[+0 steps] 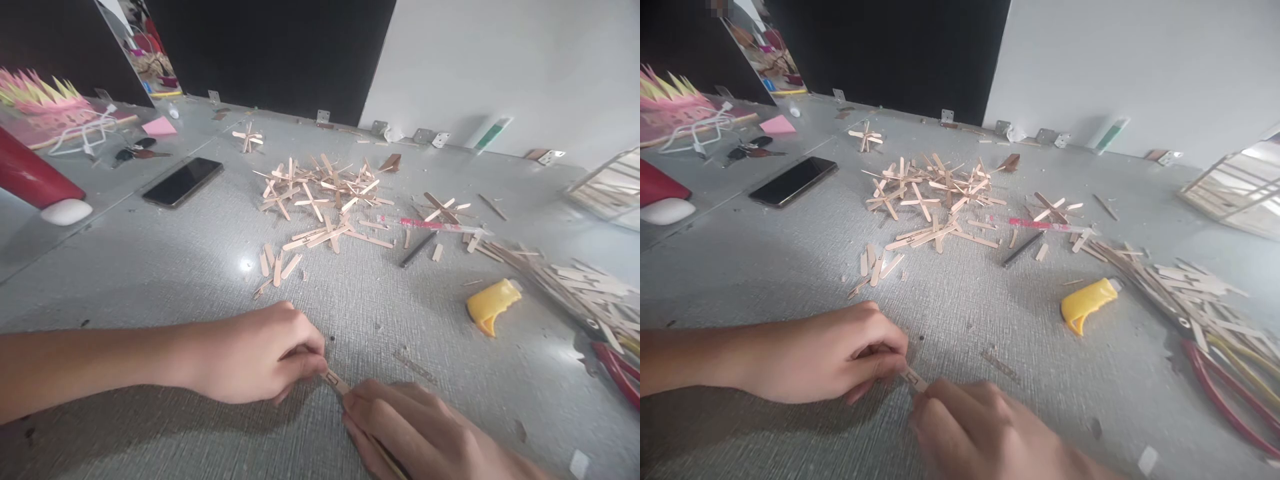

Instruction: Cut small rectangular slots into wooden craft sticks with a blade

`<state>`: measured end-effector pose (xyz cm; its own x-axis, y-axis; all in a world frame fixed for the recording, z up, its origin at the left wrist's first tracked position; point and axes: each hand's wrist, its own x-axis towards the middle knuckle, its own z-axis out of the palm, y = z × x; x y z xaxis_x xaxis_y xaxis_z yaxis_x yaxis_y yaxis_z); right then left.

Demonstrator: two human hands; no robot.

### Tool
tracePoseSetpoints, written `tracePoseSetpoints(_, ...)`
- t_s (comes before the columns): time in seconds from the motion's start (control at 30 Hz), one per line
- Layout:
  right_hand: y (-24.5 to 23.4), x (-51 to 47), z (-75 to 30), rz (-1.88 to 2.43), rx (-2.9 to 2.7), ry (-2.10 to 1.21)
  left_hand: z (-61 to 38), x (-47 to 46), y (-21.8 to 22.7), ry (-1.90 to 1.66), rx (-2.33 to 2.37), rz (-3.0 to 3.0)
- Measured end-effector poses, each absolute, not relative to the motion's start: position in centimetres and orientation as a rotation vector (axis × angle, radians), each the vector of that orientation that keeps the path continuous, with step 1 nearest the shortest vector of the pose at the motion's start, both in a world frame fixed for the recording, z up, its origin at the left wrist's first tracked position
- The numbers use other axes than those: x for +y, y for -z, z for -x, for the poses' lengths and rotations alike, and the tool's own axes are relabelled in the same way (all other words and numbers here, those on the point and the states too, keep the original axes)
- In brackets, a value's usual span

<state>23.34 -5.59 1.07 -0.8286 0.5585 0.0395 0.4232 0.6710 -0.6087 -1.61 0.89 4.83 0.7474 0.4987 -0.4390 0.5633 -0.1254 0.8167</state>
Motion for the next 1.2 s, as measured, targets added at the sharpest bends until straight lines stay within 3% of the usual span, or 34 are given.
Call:
tracePoseSetpoints(0.53, -1.3, -5.3, -23.3, 0.752, -2.608, -0.914, 1.6, 0.6, -4.7, 0.061, 0.841, -1.763)
tracePoseSetpoints(0.83, -0.9, -5.6, -22.8, 0.717, -2.562, -0.649, 1.3, -0.8, -5.1, -0.01, 0.92, -1.972)
tracePoseSetpoints(1.2, -1.1, -5.4, -22.7, 0.789, -2.558, -0.677, 1.5, -0.7, -4.7, 0.011, 0.937, -1.883)
